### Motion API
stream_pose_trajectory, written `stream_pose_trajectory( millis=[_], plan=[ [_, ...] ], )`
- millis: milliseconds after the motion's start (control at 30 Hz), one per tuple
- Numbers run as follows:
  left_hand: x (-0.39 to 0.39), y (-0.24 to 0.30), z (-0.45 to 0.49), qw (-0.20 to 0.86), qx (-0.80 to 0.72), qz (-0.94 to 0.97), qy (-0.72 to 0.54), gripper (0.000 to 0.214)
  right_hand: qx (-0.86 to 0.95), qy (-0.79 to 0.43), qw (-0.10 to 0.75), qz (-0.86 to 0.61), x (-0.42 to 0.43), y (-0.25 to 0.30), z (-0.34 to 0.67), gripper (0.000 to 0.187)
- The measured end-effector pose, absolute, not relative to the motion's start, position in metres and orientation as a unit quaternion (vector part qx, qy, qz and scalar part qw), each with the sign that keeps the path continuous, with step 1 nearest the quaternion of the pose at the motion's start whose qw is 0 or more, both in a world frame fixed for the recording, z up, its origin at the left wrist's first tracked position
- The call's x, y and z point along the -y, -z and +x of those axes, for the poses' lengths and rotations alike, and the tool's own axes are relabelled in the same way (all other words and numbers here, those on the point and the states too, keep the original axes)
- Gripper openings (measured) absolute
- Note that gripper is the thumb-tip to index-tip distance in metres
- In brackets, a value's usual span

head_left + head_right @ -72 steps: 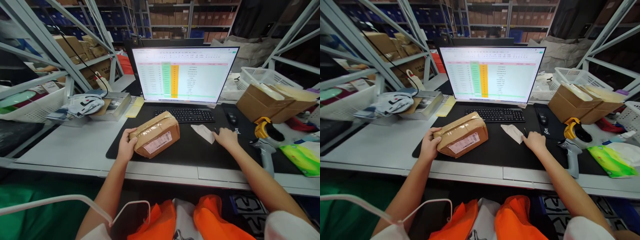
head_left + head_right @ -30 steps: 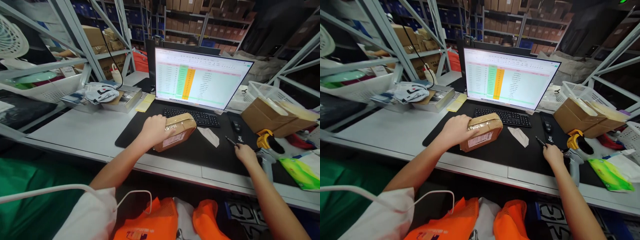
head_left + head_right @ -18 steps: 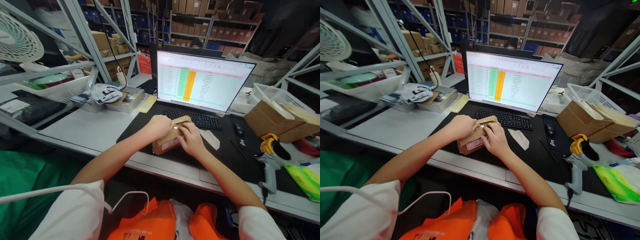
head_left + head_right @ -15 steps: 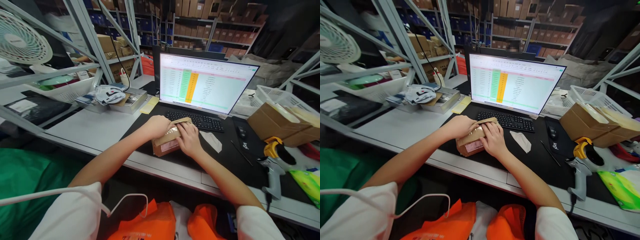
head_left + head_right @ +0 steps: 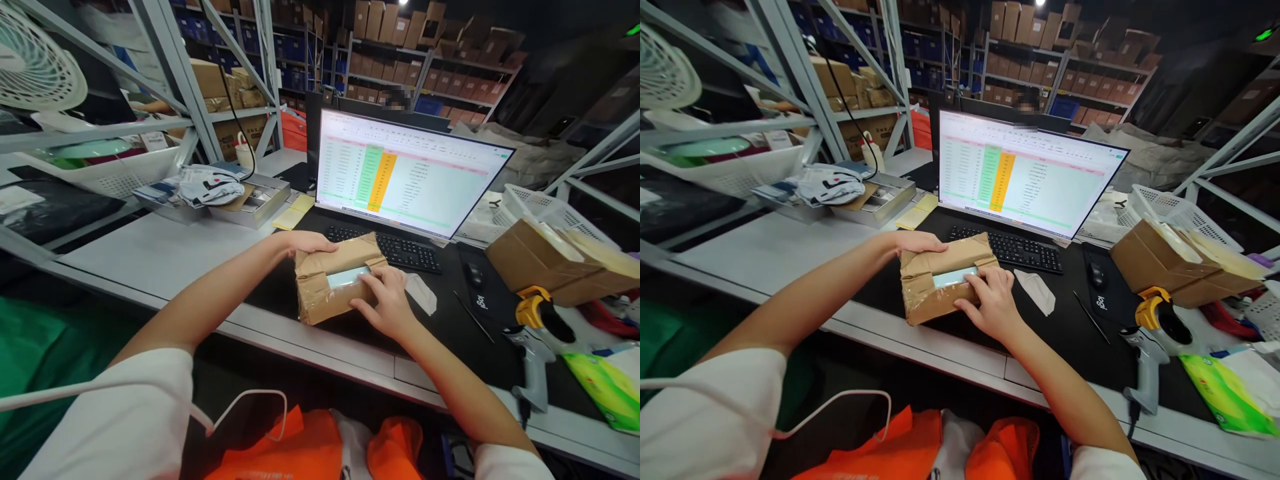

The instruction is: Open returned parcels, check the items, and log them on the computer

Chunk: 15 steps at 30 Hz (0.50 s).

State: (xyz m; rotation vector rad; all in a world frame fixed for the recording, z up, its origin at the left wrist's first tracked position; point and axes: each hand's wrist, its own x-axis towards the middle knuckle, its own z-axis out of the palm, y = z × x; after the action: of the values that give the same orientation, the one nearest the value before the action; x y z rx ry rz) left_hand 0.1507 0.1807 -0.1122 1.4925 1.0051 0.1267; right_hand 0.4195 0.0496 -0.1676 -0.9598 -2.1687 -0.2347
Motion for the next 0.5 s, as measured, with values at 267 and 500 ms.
stream_pose_trajectory(
  millis=[267,500],
  plan=[
    [-0.202,0.108,0.159,0.6,-0.449,0.662,-0.012,0.051,0.841,0.086,0.392,-0.364,-0.059,0.169,0.424,0.033],
    [-0.194,0.091,0.157,0.462,-0.485,0.742,-0.007,0.054,0.926,0.021,0.033,-0.374,-0.067,0.084,0.372,0.044]
  ],
)
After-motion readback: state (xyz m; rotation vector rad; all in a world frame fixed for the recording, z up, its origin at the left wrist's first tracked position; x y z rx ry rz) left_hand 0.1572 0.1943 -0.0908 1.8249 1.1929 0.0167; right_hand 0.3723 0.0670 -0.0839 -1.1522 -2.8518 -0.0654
